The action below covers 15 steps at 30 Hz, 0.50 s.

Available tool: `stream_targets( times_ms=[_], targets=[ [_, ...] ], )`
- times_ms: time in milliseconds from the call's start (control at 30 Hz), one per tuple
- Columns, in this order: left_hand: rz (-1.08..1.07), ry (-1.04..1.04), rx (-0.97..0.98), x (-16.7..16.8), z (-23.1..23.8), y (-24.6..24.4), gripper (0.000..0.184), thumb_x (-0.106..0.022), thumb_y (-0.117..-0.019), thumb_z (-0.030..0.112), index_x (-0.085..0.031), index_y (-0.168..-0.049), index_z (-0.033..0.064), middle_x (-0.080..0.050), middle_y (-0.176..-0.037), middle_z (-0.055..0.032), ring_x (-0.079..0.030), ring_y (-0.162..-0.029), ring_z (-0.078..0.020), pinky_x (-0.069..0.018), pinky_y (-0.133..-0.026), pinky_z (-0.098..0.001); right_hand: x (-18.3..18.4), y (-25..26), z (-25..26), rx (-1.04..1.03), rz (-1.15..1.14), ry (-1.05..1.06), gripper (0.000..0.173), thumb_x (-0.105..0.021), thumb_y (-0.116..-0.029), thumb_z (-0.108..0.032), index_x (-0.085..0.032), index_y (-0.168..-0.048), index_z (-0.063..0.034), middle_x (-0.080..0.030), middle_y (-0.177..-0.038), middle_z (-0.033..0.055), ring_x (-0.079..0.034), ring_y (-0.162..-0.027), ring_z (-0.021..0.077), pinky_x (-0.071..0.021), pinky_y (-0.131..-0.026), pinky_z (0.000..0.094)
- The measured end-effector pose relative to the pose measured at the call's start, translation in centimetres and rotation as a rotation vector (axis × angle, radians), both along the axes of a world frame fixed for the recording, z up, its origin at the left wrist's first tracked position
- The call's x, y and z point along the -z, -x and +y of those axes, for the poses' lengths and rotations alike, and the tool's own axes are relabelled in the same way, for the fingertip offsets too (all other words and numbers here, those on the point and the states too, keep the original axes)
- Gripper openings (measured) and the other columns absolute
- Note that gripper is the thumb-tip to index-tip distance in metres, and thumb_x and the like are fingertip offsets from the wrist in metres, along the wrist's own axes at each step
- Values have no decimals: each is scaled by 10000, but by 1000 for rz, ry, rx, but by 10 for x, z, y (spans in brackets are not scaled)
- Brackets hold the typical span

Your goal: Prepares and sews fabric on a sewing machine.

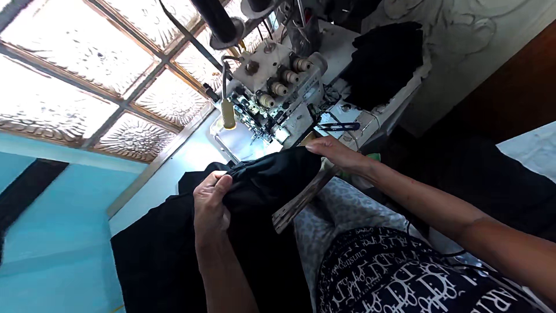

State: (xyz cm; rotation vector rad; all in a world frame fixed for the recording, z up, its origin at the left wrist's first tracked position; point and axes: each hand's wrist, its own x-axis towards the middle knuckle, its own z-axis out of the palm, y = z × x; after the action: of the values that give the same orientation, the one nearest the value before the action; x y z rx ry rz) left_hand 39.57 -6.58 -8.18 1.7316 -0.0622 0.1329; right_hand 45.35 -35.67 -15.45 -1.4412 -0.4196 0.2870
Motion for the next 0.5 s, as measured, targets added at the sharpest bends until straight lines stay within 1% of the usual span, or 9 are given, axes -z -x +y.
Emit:
stream_targets(
  times_ms=[67,100,167,200,267,333,367,433,500],
  targets=[
    [11,7,21,-6,-1,3,140,-678,-960,333,-716,-831,294,-688,-765,167,-639,-701,57,-553,-654,-145,-1,-1,-3,-21,-17,54,347,-417,-1078,-149,-626,-824,-39,-569,-771,-38,-545,-772,-3,-469,-781,233],
    [4,-6,37,-10,0,6,146,-675,-965,355,-720,-836,301,-691,-775,168,-642,-708,53,-558,-657,-152,-4,-1,-5,-52,-7,92,373,-404,-1094,-180,-665,-893,-5,-614,-820,-9,-575,-816,8,-486,-817,245],
    [-31,-78,98,-21,1,14,140,-649,-974,359,-737,-874,318,-704,-830,176,-652,-751,47,-566,-682,-165,-16,3,-12,-241,30,221,478,-308,-1119,-251,-655,-1164,75,-677,-1071,137,-618,-1016,122,-487,-965,342],
    [-55,-140,145,-27,0,21,141,-636,-973,376,-746,-892,341,-711,-857,193,-655,-771,55,-565,-695,-161,-22,6,-13,-372,29,287,505,-269,-1127,-249,-610,-1265,96,-662,-1150,191,-612,-1071,175,-473,-1001,388],
    [-91,-293,309,-34,1,33,228,-571,-1006,480,-758,-970,355,-717,-935,224,-657,-848,79,-554,-757,-148,-18,13,-6,-560,1,387,501,-277,-1133,-246,-661,-1178,74,-669,-1021,153,-613,-937,149,-504,-895,362],
    [-72,-422,488,-35,0,44,367,-468,-1059,504,-750,-1052,271,-720,-1011,202,-647,-937,95,-539,-839,-143,-10,18,0,-689,-28,429,357,-409,-1104,-162,-665,-1020,72,-610,-868,91,-524,-790,85,-428,-756,288],
    [-22,-486,532,-32,-3,50,428,-439,-1072,491,-750,-1065,197,-733,-1010,158,-654,-938,85,-543,-858,-157,-6,17,1,-744,-78,395,266,-469,-1057,-76,-666,-1002,94,-606,-842,97,-498,-759,80,-400,-717,274],
    [131,-630,569,-24,-12,63,476,-419,-1087,388,-740,-1099,37,-755,-940,17,-689,-830,-6,-573,-795,-235,-3,12,-3,-790,-195,304,169,-548,-984,-3,-672,-1020,105,-634,-877,123,-525,-791,94,-410,-730,265],
    [265,-689,620,-11,-16,71,436,-412,-1078,279,-716,-1158,-23,-743,-953,-84,-701,-814,-106,-583,-788,-317,-9,12,-8,-737,-400,254,143,-596,-968,-12,-698,-1004,81,-646,-889,129,-566,-837,135,-435,-775,284]
  ],
)
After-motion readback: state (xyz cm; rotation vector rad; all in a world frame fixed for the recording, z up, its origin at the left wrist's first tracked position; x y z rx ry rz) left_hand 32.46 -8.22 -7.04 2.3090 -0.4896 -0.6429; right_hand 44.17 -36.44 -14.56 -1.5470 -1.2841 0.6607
